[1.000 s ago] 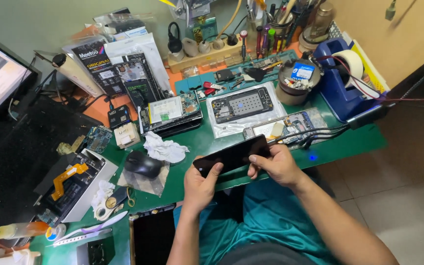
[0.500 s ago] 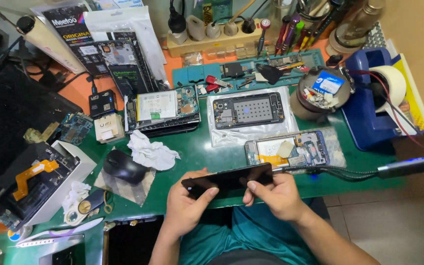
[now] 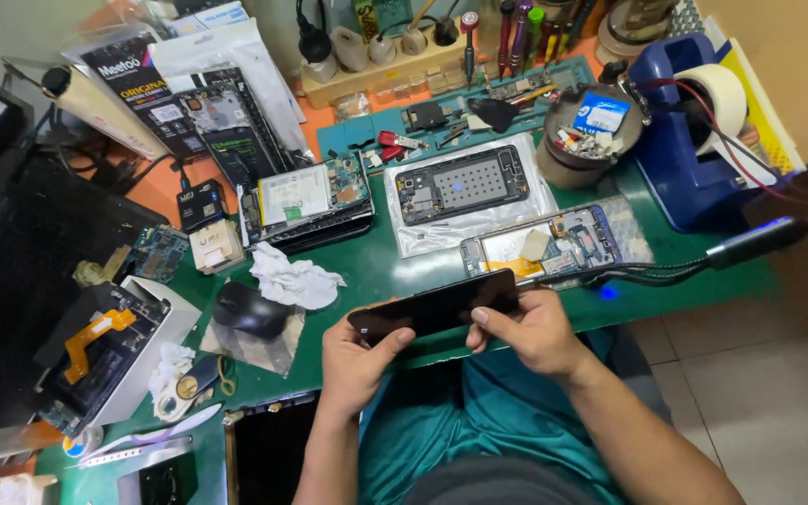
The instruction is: Assembling a smartphone motherboard into its frame, connecting internal cables, and testing the device.
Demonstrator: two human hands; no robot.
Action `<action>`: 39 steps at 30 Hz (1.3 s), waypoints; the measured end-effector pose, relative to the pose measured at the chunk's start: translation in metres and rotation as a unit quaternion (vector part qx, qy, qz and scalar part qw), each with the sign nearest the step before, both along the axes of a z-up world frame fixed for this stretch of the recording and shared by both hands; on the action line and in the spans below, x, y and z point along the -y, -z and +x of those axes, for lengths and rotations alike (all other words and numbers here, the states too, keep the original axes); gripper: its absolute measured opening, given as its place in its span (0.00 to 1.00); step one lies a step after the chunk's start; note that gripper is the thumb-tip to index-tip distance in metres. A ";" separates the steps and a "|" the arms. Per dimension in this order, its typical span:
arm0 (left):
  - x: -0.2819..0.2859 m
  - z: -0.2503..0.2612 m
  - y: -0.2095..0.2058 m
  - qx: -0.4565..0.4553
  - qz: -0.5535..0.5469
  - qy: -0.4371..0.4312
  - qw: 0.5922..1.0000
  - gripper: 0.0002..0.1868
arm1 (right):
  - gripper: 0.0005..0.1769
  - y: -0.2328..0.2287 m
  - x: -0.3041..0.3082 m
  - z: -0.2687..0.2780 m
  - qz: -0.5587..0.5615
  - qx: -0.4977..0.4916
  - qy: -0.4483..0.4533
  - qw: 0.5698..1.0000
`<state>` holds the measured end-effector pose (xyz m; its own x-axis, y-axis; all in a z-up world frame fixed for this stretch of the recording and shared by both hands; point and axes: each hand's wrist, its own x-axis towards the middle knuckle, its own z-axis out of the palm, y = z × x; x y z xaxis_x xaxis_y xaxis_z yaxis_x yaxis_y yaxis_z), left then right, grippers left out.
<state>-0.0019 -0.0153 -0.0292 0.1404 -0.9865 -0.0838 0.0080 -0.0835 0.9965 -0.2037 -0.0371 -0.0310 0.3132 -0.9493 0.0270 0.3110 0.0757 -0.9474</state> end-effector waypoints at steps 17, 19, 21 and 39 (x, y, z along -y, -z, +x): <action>0.001 0.013 -0.011 -0.092 -0.032 0.049 0.994 0.09 | 0.04 0.048 0.007 0.001 -0.122 0.044 0.074 0.989; 0.001 0.014 -0.009 -0.086 -0.053 0.049 0.994 0.09 | 0.05 0.042 0.007 0.003 -0.131 0.057 0.073 0.987; -0.001 0.016 -0.009 -0.068 -0.107 0.066 0.990 0.10 | 0.05 0.027 0.007 0.007 -0.140 0.074 0.070 0.985; 0.003 0.023 0.000 -0.178 0.002 0.048 0.983 0.15 | 0.04 0.044 0.011 0.001 -0.045 0.073 0.078 0.993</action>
<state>0.0214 -0.0183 -0.0289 0.0077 -0.9934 -0.1141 0.3474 -0.1044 0.9319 -0.2026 -0.0479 -0.0754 0.1495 -0.9776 0.1483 0.4466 -0.0671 -0.8922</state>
